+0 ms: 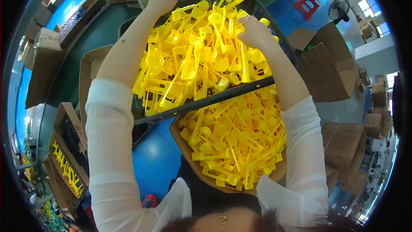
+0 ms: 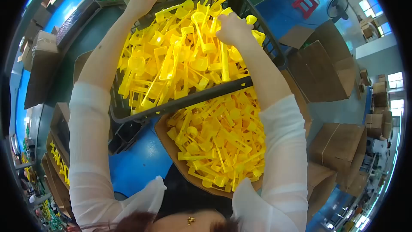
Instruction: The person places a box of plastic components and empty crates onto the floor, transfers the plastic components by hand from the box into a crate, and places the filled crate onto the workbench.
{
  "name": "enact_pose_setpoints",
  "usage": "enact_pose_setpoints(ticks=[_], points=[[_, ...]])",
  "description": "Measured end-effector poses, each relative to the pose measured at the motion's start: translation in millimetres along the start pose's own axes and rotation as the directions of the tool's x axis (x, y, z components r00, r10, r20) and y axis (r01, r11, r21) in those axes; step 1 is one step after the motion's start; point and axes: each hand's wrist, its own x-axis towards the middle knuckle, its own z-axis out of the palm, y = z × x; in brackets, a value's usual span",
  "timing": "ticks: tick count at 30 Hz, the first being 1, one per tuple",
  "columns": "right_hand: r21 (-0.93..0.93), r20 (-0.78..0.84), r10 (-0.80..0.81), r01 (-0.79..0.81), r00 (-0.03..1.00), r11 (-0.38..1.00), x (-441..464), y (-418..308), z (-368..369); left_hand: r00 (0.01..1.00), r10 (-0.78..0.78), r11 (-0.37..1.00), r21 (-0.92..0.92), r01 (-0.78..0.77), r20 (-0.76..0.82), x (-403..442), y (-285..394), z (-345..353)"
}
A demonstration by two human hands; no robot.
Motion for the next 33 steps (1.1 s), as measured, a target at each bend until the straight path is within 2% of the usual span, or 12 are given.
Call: enact_pose_setpoints(ticks=[4,10,12,14,18,22,26,28,30,31,32,33], points=[[-0.032,-0.463,-0.245,0.260,0.852,0.965,30.3,11.4,14.5,0.999,-0.005,0.988,-0.152,0.014,0.054,63.3,-39.4,70.3],[-0.217,-0.463,-0.526,0.485,0.713,0.847,111.0,-38.0,19.4,0.937,-0.244,0.954,-0.113,0.279,0.252,132.7,-54.8,155.7],[-0.096,-0.300,-0.273,0.256,0.914,0.962,134.4,-31.3,38.2,0.849,-0.323,0.941,0.043,0.337,0.417,149.2,-58.0,163.2],[-0.028,0.011,0.159,-0.159,0.987,0.987,141.7,-27.6,46.7,0.763,-0.175,0.965,0.263,0.007,0.622,162.5,-65.6,170.6],[0.246,0.258,0.189,-0.254,0.947,0.935,147.1,-15.2,52.8,0.682,-0.482,0.875,0.257,0.411,0.551,186.6,-115.8,252.9],[0.255,0.245,0.216,-0.278,0.945,0.926,137.9,-23.5,46.6,0.791,-0.333,0.937,0.090,0.337,0.513,176.7,-123.3,244.6],[0.093,-0.306,0.142,-0.119,0.941,0.988,124.9,-29.1,53.5,0.968,-0.087,0.983,0.180,0.045,0.234,162.2,-97.7,217.5],[-0.005,-0.725,-0.100,0.141,0.681,0.990,116.3,-19.1,43.9,0.979,0.156,0.985,0.087,-0.146,-0.130,150.9,-58.1,170.0],[-0.024,-0.852,-0.158,0.263,0.499,0.964,73.4,-1.0,10.5,0.884,0.421,0.904,0.176,-0.390,-0.203,126.3,-34.8,94.1],[0.007,-0.874,-0.122,0.265,0.469,0.964,40.3,15.4,-0.4,0.921,0.383,0.748,0.560,-0.356,0.073,107.9,-43.0,61.1],[0.209,-0.880,0.095,0.199,0.466,0.957,-3.1,22.4,-13.4,0.991,0.086,0.949,0.293,-0.114,0.106,68.7,-4.5,3.6],[0.313,-0.890,0.213,0.202,0.402,0.928,-35.0,40.6,-6.5,0.979,0.087,0.893,0.422,-0.159,0.185,47.1,-23.4,-22.2]])
